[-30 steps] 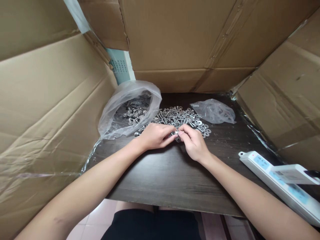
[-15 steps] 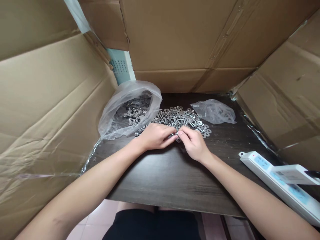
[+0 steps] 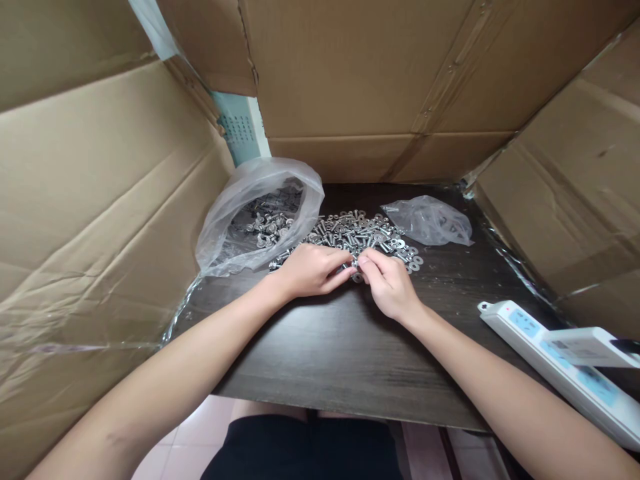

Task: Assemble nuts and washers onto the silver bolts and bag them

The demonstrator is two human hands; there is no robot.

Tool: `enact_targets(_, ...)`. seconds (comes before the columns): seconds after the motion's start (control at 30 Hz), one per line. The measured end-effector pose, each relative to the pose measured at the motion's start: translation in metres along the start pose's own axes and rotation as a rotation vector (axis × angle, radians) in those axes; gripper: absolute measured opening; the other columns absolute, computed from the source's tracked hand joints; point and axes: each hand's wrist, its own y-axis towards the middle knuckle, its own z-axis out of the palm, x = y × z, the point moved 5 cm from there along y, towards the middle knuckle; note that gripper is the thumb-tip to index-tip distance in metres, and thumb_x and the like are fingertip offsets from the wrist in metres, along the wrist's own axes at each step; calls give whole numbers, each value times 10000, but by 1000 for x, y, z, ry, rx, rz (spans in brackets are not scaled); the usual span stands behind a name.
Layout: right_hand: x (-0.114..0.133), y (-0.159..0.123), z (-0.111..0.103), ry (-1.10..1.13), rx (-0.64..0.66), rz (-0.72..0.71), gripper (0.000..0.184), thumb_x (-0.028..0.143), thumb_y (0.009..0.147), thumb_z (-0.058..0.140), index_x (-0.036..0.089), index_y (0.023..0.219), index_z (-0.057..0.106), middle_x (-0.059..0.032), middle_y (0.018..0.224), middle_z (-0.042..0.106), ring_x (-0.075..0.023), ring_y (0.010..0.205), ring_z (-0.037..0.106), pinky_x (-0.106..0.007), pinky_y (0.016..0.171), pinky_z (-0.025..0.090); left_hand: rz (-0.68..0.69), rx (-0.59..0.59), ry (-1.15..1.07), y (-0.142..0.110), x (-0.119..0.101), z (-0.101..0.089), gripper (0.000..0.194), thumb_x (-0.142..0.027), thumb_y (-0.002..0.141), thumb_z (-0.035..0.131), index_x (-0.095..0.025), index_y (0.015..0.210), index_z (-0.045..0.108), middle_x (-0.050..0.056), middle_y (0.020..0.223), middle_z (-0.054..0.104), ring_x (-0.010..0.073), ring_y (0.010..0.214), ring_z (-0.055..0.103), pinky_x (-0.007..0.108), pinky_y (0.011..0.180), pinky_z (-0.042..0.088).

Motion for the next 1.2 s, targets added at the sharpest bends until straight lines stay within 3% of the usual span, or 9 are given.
enact_targets(0.2, 3, 1, -1, 7, 10, -11, 208, 312, 978, 453, 220, 809, 532, 8, 660, 580, -163, 601, 531, -291, 615, 387, -48, 33, -13, 0, 2, 0, 326, -379, 1034, 430, -182, 873, 633, 31, 726, 695, 164, 633, 650, 275, 556, 388)
enact_targets(0.5, 2, 1, 1, 15, 12, -41, 81, 270, 935, 481, 220, 880, 513, 17, 665, 565, -156, 570, 501, -284, 583, 380, -53, 28, -15, 0, 0, 0, 369, -400, 1043, 412, -181, 833, 621, 25, 691, 683, 156, 600, 633, 278, 541, 361)
enact_targets(0.97, 2, 1, 1, 5, 17, -40, 316, 343, 1024, 401, 227, 737, 462, 15, 639, 518, -150, 581, 488, -283, 596, 360, -61, 32, -42, 0, 2, 1, 322, -392, 1039, 426, -179, 915, 632, 25, 710, 677, 155, 612, 632, 258, 551, 393)
enact_targets(1.2, 2, 0, -2, 1, -12, -23, 248, 331, 1005, 431, 221, 801, 519, 10, 663, 568, -163, 610, 533, -288, 624, 389, -69, 22, -36, -1, 3, 2, 313, -391, 1034, 435, -183, 913, 635, 24, 724, 685, 152, 619, 636, 255, 554, 391)
